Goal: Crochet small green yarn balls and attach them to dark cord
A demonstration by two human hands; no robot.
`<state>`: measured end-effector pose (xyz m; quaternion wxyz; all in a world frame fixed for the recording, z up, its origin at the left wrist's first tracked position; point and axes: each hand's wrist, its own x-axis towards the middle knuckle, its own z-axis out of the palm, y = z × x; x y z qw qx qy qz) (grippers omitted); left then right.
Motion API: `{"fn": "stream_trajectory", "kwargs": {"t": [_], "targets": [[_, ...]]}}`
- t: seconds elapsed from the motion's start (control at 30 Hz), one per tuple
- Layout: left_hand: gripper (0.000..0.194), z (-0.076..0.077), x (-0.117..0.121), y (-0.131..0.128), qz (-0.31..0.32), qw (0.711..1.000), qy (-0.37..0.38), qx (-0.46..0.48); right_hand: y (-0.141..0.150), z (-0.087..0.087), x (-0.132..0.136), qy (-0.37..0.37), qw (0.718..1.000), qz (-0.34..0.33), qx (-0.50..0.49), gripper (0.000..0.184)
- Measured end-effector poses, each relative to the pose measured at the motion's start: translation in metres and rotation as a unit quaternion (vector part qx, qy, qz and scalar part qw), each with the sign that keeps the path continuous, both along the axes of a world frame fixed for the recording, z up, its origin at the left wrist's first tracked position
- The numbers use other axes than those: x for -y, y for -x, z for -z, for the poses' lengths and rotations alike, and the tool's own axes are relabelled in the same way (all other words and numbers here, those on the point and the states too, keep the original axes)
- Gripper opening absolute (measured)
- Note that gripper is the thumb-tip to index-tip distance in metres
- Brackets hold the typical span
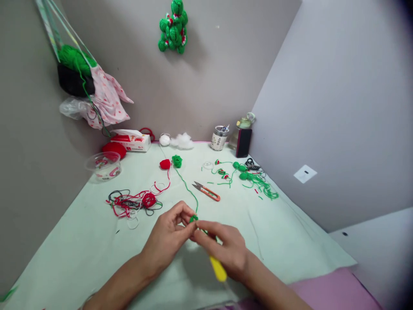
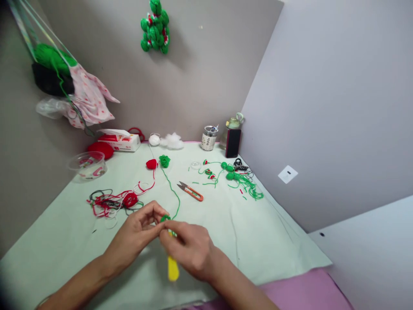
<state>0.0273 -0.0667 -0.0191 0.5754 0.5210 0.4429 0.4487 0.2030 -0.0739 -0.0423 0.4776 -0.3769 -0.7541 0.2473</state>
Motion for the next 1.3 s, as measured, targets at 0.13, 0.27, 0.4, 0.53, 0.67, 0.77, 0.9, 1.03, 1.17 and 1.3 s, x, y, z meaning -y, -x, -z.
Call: {"fn": "stream_trajectory", "kwargs": {"t": [0.13,0.27,0.4,0.53,0.67,0.77,0.9,1.03,1.17,1.3], "targets": [[0.024,-0.006,0.003,0.001,0.046,0.996,0.042,0.057,0.007,-0.006,-0.012,0.162,0.963,-0.04,-0.211,0.027],[0.023,-0.006,0.007,0.0,0.023,0.998,0.031,0.041,0.009,-0.006,-0.014,0.268,0.915,-0.054,-0.296,0.027],[0.021,-0.004,0.009,-0.005,0.018,0.999,0.022,0.037,0.003,0.001,-0.002,0.055,0.997,-0.002,-0.051,0.016],[0.032,-0.006,0.009,-0.006,0.024,0.997,0.025,0.073,0.0,0.002,0.004,-0.124,0.992,0.004,0.021,0.026],[0.053,-0.007,0.005,-0.001,-0.013,0.997,0.012,0.078,0.006,-0.005,0.002,-0.026,0.986,0.01,-0.163,0.027],[0.044,-0.006,0.003,0.003,-0.067,0.997,-0.02,0.042,0.011,-0.009,0.001,0.082,0.955,0.013,-0.283,0.017],[0.032,-0.007,0.002,0.004,0.124,0.99,-0.062,-0.023,0.012,-0.015,-0.001,0.192,0.905,-0.008,-0.379,0.015],[0.028,-0.007,-0.002,0.01,0.18,0.98,-0.035,-0.073,0.008,-0.027,-0.002,0.261,0.86,-0.037,-0.438,0.019],[0.04,-0.008,-0.009,0.02,0.03,0.998,-0.008,0.046,0.004,-0.033,0.002,0.276,0.861,-0.035,-0.425,0.022],[0.041,-0.026,-0.008,0.015,-0.029,0.962,0.091,0.256,0.009,-0.027,0.012,0.223,0.909,-0.017,-0.352,0.021]]}}
